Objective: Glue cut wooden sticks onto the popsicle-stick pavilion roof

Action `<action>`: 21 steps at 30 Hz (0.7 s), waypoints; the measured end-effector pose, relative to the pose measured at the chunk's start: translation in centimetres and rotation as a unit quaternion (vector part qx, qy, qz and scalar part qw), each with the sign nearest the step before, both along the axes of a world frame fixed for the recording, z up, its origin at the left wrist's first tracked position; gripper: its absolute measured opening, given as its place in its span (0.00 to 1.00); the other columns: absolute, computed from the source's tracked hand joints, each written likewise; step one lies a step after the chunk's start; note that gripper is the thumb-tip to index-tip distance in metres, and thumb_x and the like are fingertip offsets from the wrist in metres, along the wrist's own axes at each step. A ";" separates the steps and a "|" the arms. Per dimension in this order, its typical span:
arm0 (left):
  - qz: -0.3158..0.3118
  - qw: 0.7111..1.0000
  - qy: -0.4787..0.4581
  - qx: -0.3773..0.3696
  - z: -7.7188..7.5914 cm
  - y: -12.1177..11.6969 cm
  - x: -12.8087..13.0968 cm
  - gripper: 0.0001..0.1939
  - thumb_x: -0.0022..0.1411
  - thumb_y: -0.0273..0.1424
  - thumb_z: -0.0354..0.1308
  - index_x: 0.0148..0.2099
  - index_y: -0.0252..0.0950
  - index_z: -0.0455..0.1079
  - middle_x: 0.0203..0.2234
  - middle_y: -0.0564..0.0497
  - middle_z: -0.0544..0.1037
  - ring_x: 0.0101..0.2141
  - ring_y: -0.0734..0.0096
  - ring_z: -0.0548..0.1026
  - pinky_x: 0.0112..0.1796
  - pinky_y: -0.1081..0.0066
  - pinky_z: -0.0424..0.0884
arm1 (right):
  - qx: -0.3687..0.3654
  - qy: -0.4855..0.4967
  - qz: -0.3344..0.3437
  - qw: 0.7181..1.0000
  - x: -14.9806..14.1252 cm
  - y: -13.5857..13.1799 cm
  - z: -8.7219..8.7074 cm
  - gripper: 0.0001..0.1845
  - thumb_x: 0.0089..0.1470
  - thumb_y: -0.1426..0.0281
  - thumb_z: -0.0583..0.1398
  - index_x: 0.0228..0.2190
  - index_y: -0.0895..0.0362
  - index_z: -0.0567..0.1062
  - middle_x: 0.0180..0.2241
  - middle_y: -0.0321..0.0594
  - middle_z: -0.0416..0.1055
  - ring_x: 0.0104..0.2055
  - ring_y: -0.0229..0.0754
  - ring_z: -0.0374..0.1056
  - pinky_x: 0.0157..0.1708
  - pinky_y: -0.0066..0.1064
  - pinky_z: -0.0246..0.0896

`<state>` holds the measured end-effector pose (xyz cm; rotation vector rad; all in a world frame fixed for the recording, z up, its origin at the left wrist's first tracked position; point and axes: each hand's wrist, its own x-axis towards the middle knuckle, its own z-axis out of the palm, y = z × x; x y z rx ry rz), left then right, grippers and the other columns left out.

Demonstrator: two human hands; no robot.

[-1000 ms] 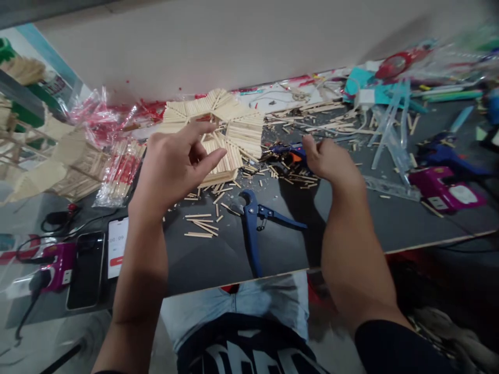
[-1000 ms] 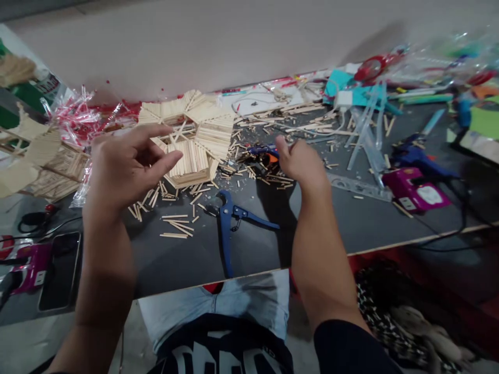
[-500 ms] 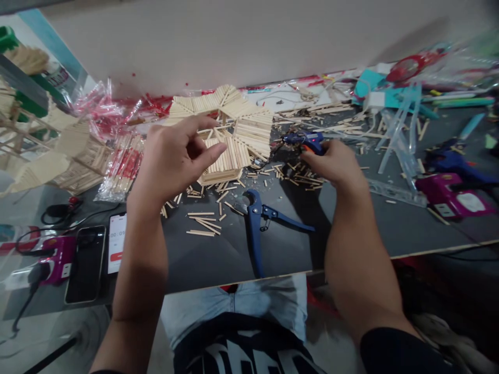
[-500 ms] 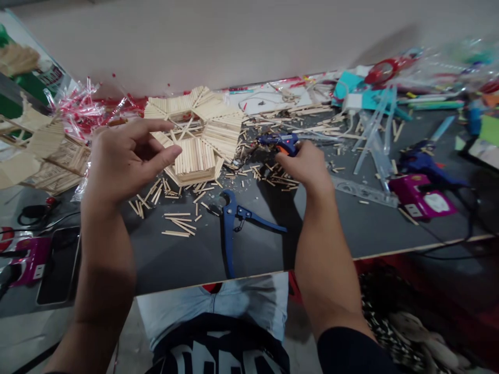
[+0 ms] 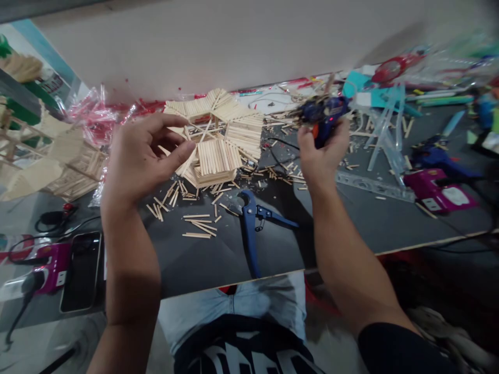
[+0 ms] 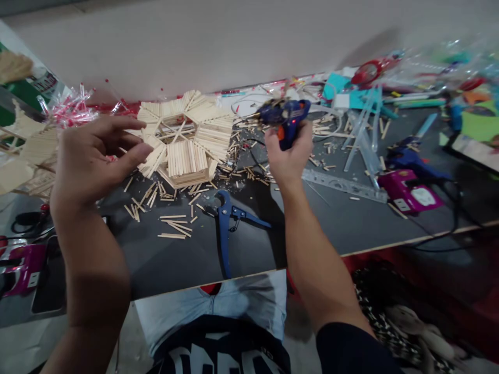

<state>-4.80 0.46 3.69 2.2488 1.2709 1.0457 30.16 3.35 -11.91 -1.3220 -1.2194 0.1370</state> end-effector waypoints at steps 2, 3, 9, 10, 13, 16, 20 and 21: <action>-0.006 1.000 0.016 0.000 0.1 0.0 0.1 0.18 0.60 0.36 0.69 0.51 0.38 0.78 0.34 0.52 0.85 0.30 0.72 0.80 0.30 0.71 0.76 | 0.036 -0.032 -0.019 0.999 -1.1 -0.7 0.6 0.17 0.55 0.57 0.63 0.40 0.52 0.65 0.35 0.38 0.67 0.35 0.41 0.65 0.40 0.39 0.66; -0.007 1.000 0.025 0.004 0.1 0.0 0.2 0.18 0.60 0.36 0.69 0.52 0.38 0.78 0.35 0.52 0.85 0.31 0.71 0.81 0.31 0.71 0.76 | 0.041 -0.053 -0.027 0.997 -1.5 -1.0 0.9 0.17 0.54 0.57 0.63 0.40 0.52 0.66 0.35 0.38 0.68 0.34 0.42 0.65 0.39 0.40 0.67; -0.046 0.997 0.069 0.003 -0.1 -0.3 1.1 0.17 0.61 0.33 0.68 0.51 0.33 0.77 0.43 0.48 0.85 0.35 0.68 0.84 0.33 0.72 0.79 | 0.016 -0.160 -0.032 0.986 -1.6 -2.0 1.1 0.19 0.55 0.53 0.62 0.43 0.51 0.70 0.34 0.38 0.69 0.34 0.44 0.67 0.38 0.43 0.69; -0.049 0.996 0.077 0.007 -0.2 -0.4 1.3 0.16 0.62 0.33 0.67 0.51 0.33 0.77 0.43 0.48 0.85 0.36 0.68 0.84 0.34 0.71 0.79 | 0.019 -0.170 -0.030 0.985 -1.6 -2.0 1.2 0.19 0.55 0.54 0.62 0.43 0.51 0.70 0.33 0.37 0.69 0.33 0.43 0.66 0.37 0.42 0.69; -0.054 0.993 0.107 0.022 -0.6 -0.6 2.2 0.15 0.64 0.31 0.64 0.52 0.34 0.77 0.43 0.49 0.85 0.38 0.67 0.83 0.38 0.69 0.78 | 0.034 -0.206 -0.031 0.977 -2.0 -2.2 1.5 0.19 0.53 0.57 0.62 0.43 0.54 0.70 0.31 0.37 0.68 0.30 0.41 0.62 0.33 0.37 0.65; -0.068 0.988 0.134 0.039 -1.1 -0.7 3.0 0.15 0.65 0.32 0.62 0.53 0.35 0.77 0.43 0.49 0.85 0.39 0.65 0.83 0.44 0.65 0.78 | 0.064 -0.247 -0.030 0.967 -2.3 -2.5 2.2 0.18 0.54 0.60 0.61 0.43 0.56 0.71 0.31 0.38 0.68 0.30 0.40 0.62 0.33 0.36 0.64; -0.069 0.983 0.160 0.053 -1.7 -0.6 3.6 0.16 0.66 0.37 0.62 0.53 0.37 0.76 0.45 0.48 0.84 0.42 0.61 0.83 0.49 0.61 0.76 | 0.107 -0.279 -0.014 0.954 -2.1 -2.8 2.8 0.16 0.56 0.63 0.61 0.44 0.58 0.71 0.32 0.38 0.69 0.29 0.39 0.63 0.31 0.33 0.62; -0.070 0.983 0.160 0.055 -1.7 -0.7 3.7 0.16 0.67 0.38 0.62 0.54 0.37 0.76 0.46 0.47 0.84 0.43 0.61 0.83 0.50 0.61 0.76 | 0.113 -0.286 -0.013 0.952 -2.0 -2.8 2.8 0.17 0.57 0.62 0.61 0.45 0.58 0.71 0.32 0.39 0.69 0.30 0.39 0.63 0.31 0.33 0.62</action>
